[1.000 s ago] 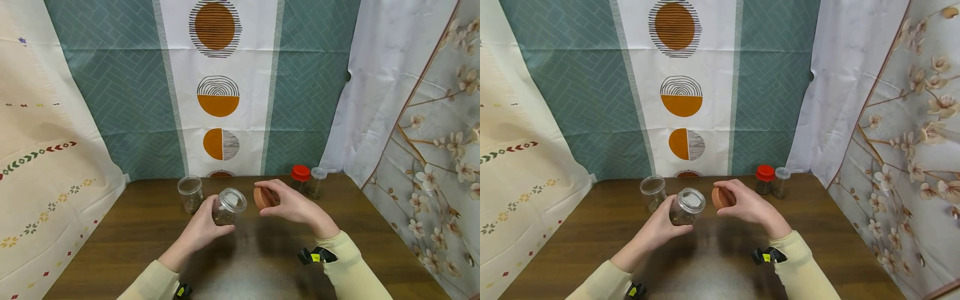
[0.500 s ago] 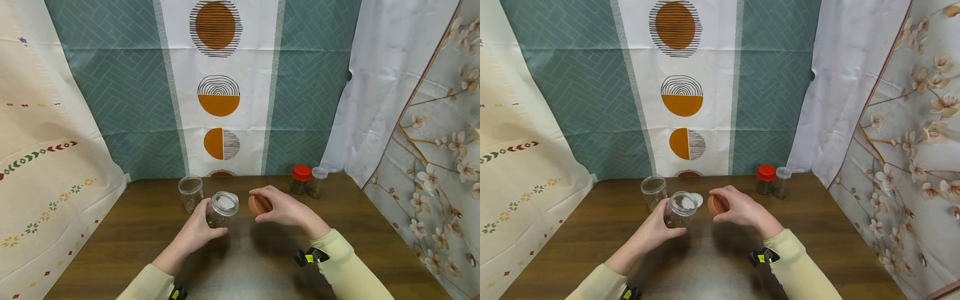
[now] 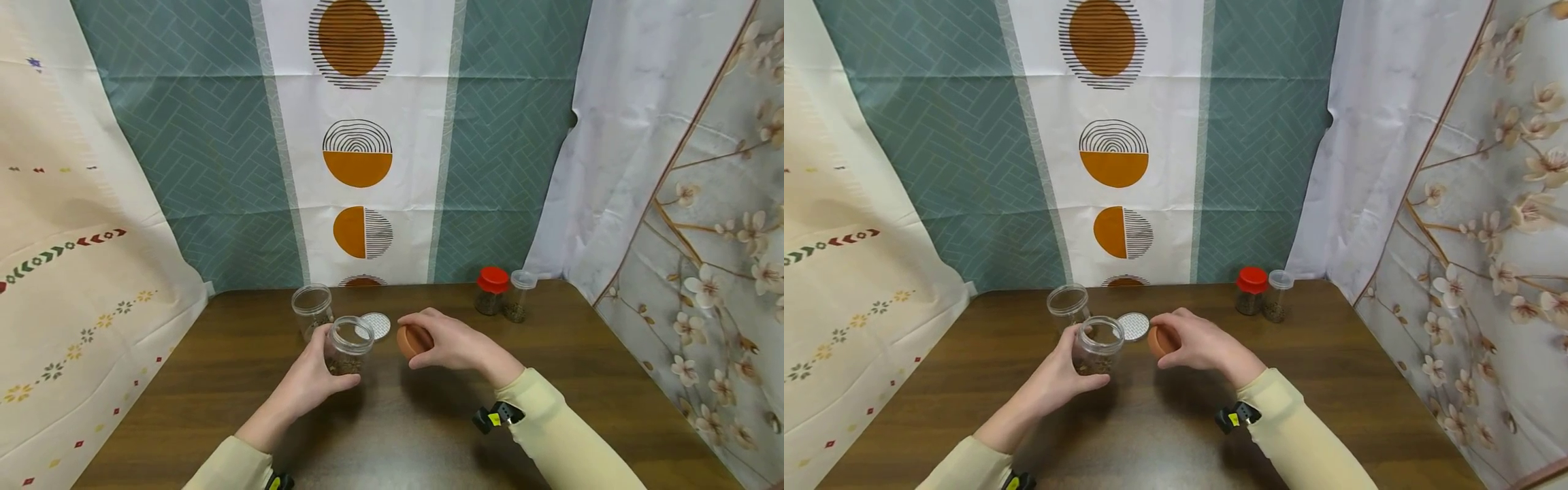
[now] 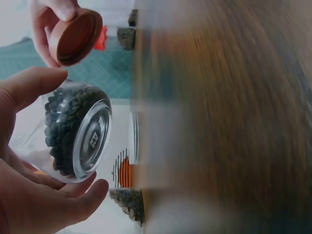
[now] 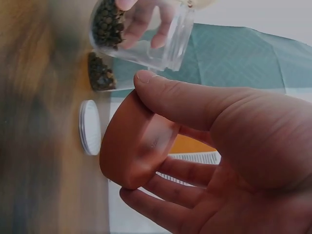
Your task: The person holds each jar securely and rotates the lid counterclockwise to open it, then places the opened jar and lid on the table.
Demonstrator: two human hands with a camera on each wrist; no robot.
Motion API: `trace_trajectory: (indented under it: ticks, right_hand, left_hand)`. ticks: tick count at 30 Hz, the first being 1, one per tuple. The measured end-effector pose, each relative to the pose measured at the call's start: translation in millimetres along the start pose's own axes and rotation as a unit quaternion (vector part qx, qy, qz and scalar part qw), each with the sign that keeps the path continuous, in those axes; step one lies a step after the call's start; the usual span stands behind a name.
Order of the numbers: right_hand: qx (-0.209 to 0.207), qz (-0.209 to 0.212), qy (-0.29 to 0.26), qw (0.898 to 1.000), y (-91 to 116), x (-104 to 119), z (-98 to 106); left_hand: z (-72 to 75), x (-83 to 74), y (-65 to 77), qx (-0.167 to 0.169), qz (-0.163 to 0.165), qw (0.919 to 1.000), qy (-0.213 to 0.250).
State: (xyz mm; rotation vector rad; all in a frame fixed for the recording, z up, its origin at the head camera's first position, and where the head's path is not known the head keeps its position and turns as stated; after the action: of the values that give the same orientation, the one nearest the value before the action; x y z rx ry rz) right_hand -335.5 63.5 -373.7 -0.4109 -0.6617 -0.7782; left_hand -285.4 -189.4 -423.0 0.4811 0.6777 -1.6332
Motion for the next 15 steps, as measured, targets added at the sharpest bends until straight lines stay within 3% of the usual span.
trace_trajectory:
  ticks: [15]
  right_hand:
    - [0.024,-0.009,0.011,1.000,-10,0,-22]
  left_hand:
    - [9.1,23.5,7.1,0.015,0.025,0.9996,-0.002]
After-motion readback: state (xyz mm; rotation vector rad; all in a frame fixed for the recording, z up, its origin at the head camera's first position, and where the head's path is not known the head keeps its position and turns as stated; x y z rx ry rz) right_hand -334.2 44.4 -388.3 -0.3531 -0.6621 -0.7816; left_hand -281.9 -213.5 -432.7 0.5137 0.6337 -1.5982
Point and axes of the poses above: each hand's wrist, its own y-axis away from the middle knuckle, its own z-axis out of the back of the hand, x = y × z, the point moved 7 cm from there along -y, towards the middle knuckle, and after that the axes turned 12 degrees about -y, right-handed, at the moved point
